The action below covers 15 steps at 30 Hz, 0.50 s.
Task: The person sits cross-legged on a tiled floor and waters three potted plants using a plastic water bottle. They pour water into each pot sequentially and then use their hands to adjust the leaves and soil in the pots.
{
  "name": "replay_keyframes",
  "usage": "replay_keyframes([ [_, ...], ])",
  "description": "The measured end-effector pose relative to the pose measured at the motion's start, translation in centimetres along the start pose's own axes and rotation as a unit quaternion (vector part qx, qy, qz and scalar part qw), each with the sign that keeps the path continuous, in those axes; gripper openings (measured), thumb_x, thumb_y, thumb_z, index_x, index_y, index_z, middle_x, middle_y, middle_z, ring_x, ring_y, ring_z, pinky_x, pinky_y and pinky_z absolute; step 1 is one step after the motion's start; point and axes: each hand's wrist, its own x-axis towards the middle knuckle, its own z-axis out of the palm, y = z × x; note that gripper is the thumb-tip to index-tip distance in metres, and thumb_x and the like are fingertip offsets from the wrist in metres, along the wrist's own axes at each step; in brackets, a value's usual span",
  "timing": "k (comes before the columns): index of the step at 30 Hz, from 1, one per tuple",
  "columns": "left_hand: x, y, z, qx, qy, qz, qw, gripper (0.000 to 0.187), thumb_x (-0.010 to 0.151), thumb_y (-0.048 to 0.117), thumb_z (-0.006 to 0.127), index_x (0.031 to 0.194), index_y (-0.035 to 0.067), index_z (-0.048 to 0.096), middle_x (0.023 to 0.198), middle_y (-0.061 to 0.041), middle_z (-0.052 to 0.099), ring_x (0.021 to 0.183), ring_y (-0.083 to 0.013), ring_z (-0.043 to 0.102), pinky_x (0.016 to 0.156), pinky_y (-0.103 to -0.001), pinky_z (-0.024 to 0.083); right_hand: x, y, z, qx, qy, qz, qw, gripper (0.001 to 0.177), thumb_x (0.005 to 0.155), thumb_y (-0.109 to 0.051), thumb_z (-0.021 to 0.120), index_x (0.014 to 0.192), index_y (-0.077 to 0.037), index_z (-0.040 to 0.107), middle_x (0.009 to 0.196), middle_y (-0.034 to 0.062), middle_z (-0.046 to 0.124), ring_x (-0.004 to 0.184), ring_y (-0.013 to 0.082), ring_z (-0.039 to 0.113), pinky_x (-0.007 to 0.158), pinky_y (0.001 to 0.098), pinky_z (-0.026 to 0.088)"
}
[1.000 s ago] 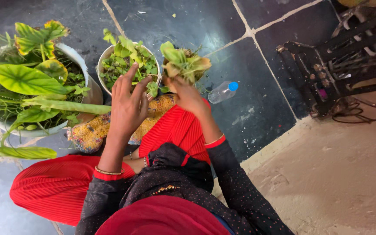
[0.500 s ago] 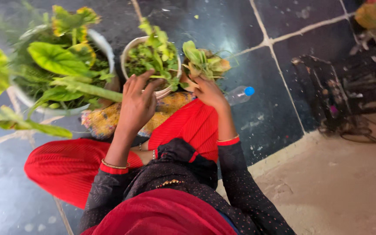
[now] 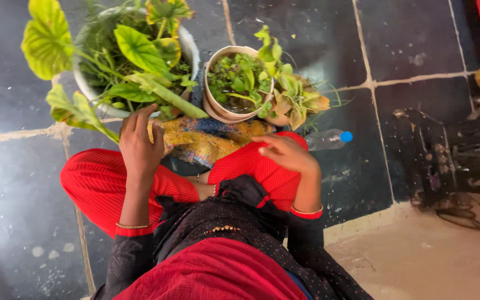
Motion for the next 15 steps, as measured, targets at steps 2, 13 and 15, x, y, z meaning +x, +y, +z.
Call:
replay_keyframes([
  [2, -0.5, -0.8, -0.6, 0.005, 0.012, -0.01, 1.0, 0.038, 0.094, 0.0, 0.065, 0.132, 0.005, 0.064, 0.12, -0.018, 0.067, 0.11, -0.0391, 0.064, 0.095, -0.047, 0.052, 2.3, -2.2, 1.7, 0.005, -0.012, -0.043, 0.999, 0.048, 0.102, -0.023, 0.061, 0.149, -0.016, 0.054, 0.139, 0.0118, 0.062, 0.106, 0.0206, 0.072, 0.087, 0.0354, 0.059],
  [13, -1.3, -1.7, -2.1, -0.005, 0.031, -0.029, 0.999, 0.027, 0.097, 0.004, 0.065, 0.124, 0.006, 0.066, 0.118, -0.014, 0.069, 0.11, -0.0366, 0.065, 0.094, -0.045, 0.053, 16.4, -5.2, 8.1, -0.088, 0.051, -0.188, 0.977, 0.046, 0.098, -0.025, 0.068, 0.144, -0.019, 0.061, 0.151, 0.0182, 0.049, 0.14, 0.0375, 0.05, 0.117, 0.0438, 0.04],
  [15, -1.7, -2.1, -2.5, -0.006, 0.019, -0.05, 0.999, 0.025, 0.097, 0.005, 0.066, 0.121, 0.006, 0.068, 0.117, -0.014, 0.07, 0.109, -0.0362, 0.066, 0.092, -0.046, 0.053, 15.9, -5.5, 7.2, -0.04, -0.001, -0.168, 0.985, 0.043, 0.101, -0.025, 0.068, 0.143, -0.017, 0.061, 0.15, 0.0159, 0.051, 0.138, 0.034, 0.052, 0.115, 0.0417, 0.041],
])
